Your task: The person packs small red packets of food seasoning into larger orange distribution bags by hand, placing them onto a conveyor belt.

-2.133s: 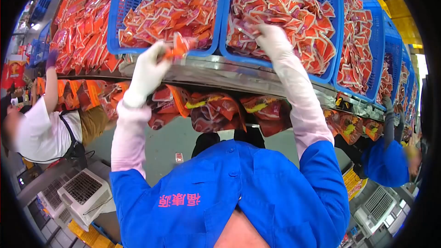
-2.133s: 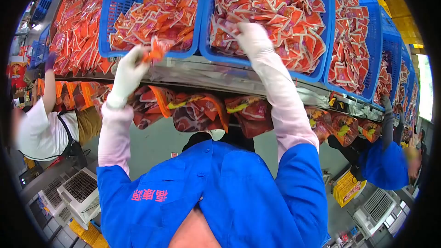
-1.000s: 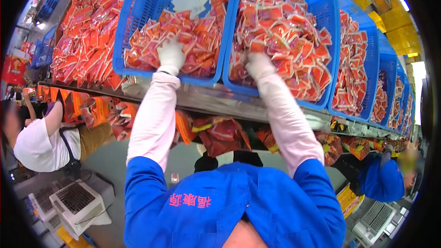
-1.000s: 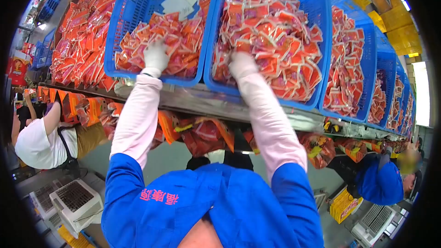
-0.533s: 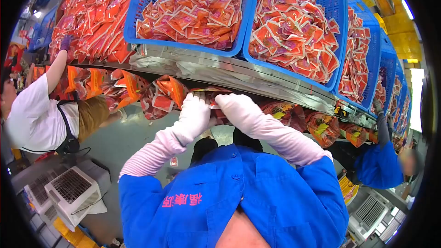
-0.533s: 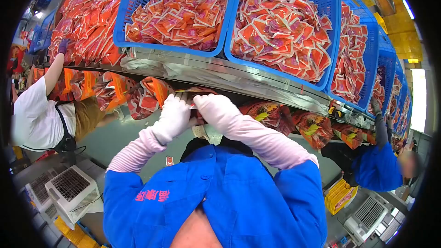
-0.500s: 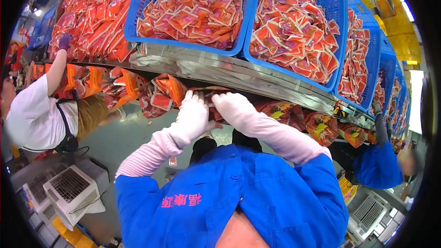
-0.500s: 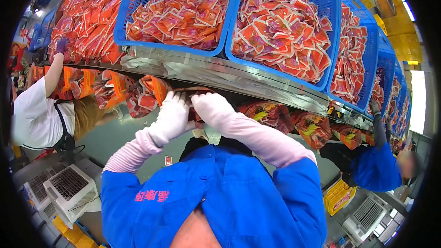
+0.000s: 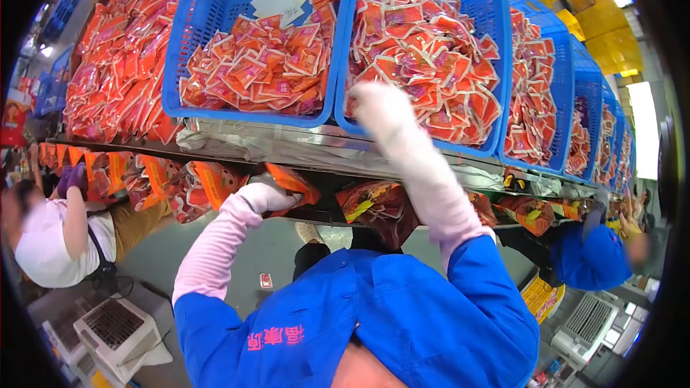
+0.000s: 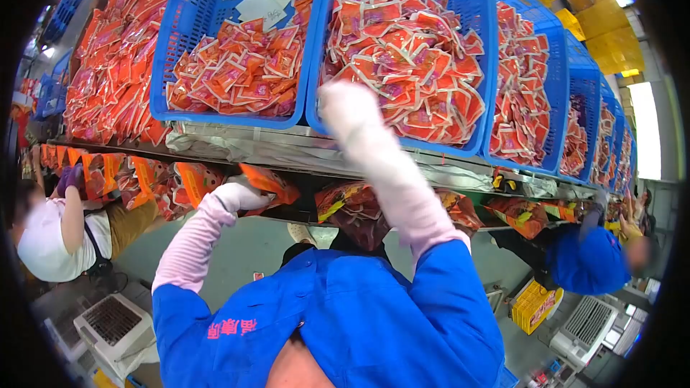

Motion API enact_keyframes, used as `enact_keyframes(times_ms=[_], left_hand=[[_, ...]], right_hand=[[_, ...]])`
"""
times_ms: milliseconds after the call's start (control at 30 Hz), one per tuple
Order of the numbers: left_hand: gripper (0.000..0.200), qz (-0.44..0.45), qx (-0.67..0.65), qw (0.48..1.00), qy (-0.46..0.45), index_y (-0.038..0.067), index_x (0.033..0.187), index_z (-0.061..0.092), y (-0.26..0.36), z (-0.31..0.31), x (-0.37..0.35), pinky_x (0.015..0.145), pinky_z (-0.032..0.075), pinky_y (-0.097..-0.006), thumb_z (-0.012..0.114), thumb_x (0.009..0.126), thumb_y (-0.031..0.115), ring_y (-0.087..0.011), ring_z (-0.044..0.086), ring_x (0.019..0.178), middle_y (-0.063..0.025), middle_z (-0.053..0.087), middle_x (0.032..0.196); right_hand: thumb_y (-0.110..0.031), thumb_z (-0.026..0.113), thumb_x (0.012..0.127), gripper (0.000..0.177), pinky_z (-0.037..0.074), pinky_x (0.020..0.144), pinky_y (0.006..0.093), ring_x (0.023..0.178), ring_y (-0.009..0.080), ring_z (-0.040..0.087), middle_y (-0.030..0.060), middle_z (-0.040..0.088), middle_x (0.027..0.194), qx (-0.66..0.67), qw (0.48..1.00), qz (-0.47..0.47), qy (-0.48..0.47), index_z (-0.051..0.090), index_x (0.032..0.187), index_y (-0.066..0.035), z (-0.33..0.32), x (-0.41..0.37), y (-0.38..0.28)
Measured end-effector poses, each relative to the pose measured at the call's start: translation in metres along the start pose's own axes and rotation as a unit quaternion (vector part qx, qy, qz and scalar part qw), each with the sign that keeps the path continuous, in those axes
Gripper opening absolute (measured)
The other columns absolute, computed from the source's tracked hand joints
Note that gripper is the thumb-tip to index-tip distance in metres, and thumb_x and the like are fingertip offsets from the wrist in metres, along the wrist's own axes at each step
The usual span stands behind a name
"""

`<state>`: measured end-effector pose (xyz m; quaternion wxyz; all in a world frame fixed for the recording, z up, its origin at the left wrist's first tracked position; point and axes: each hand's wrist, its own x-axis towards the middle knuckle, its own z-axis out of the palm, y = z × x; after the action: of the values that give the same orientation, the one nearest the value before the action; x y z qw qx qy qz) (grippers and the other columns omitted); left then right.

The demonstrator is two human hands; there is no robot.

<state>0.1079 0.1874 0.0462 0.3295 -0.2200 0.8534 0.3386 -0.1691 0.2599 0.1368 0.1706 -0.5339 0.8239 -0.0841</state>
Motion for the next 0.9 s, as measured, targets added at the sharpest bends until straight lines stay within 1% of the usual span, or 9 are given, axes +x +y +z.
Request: enact_keyframes(times_ms=[133,233,300,433,567,633,733,833,900], left_hand=[[0.057,-0.032,0.199,0.972,-0.123,0.005,0.083,0.075,0.056,-0.067,-0.044,0.074,0.055,-0.043,0.067,0.082,0.061,-0.0327,0.071,0.077,-0.0157,0.071,0.078],[0.039,0.109,0.027,0.98,0.163,0.008,0.079,0.072,0.061,-0.129,-0.053,0.069,0.054,-0.0444,0.069,0.084,0.047,-0.0363,0.068,0.074,-0.0173,0.069,0.077],[0.027,-0.019,0.125,0.912,0.39,0.007,0.095,0.07,0.036,-0.148,0.009,0.072,0.053,-0.0476,0.063,0.091,0.033,-0.0393,0.067,0.082,-0.0178,0.068,0.083],[0.039,-0.193,0.179,0.927,0.267,0.009,0.108,0.072,-0.026,-0.153,0.14,0.085,0.055,-0.0482,0.063,0.089,0.041,-0.0335,0.07,0.099,-0.0145,0.073,0.106],[0.025,-0.2,0.097,0.918,0.328,0.02,0.106,0.076,-0.059,-0.15,0.163,0.087,0.055,-0.0486,0.066,0.089,0.035,-0.0328,0.067,0.106,-0.0091,0.073,0.108],[0.021,-0.038,0.191,0.838,0.51,0.014,0.102,0.073,-0.052,-0.142,0.12,0.083,0.053,-0.0501,0.066,0.09,0.029,-0.0318,0.065,0.103,-0.0104,0.072,0.102],[0.017,0.121,-0.087,0.868,0.473,0.004,0.105,0.068,-0.002,-0.131,0.015,0.079,0.053,-0.0339,0.061,0.09,0.005,-0.0231,0.069,0.09,-0.0106,0.071,0.094],[0.03,0.311,-0.2,0.855,0.364,0.0,0.105,0.066,0.052,-0.082,-0.076,0.081,0.054,-0.0293,0.059,0.079,-0.013,-0.0188,0.07,0.089,-0.011,0.071,0.096],[0.033,0.349,-0.119,0.862,0.347,0.002,0.103,0.067,0.069,-0.036,-0.097,0.084,0.056,-0.0325,0.064,0.074,-0.012,-0.0252,0.072,0.094,-0.0119,0.071,0.101]], right_hand=[[-0.017,0.061,0.089,0.021,0.054,0.092,0.0442,0.104,0.0364,0.067,0.0196,0.071,0.105,-0.093,0.991,0.085,-0.036,0.071,0.105,-0.01,0.072,0.082,0.101],[-0.017,0.065,0.088,0.021,0.053,0.091,0.0442,0.103,0.0359,0.068,0.0192,0.071,0.104,-0.101,0.988,0.045,-0.108,0.07,0.106,-0.007,0.077,0.075,0.109],[-0.015,0.068,0.086,0.026,0.054,0.089,0.043,0.101,0.0361,0.069,0.0195,0.072,0.104,0.055,0.993,0.031,-0.095,0.069,0.111,-0.006,0.029,0.049,0.095],[-0.011,0.066,0.086,0.022,0.056,0.076,0.0415,0.083,0.0319,0.071,0.0198,0.07,0.089,0.352,0.918,-0.15,-0.102,0.07,0.107,-0.003,-0.047,-0.053,0.063],[-0.015,0.065,0.089,0.023,0.056,0.083,0.0374,0.094,0.0261,0.072,0.0122,0.075,0.103,-0.069,0.938,-0.18,-0.287,0.073,0.109,-0.006,0.011,-0.126,-0.02],[-0.014,0.075,0.077,0.025,0.057,0.083,0.0412,0.093,0.0307,0.072,0.0096,0.075,0.101,-0.039,0.926,-0.067,-0.369,0.077,0.101,-0.01,0.115,-0.11,-0.033],[-0.026,0.067,0.089,0.028,0.056,0.085,0.0393,0.101,0.0287,0.071,0.0123,0.073,0.111,-0.113,0.888,-0.116,-0.43,0.074,0.109,-0.009,0.243,-0.098,-0.04],[-0.027,0.067,0.088,0.028,0.052,0.092,0.0379,0.105,0.0232,0.067,0.0135,0.071,0.112,0.04,0.999,-0.006,0.004,0.071,0.112,-0.012,0.327,-0.081,-0.049],[-0.027,0.066,0.089,0.021,0.053,0.082,0.0371,0.092,0.0218,0.068,0.0117,0.072,0.102,0.111,0.947,-0.008,-0.301,0.075,0.102,-0.013,0.217,-0.093,-0.052]])
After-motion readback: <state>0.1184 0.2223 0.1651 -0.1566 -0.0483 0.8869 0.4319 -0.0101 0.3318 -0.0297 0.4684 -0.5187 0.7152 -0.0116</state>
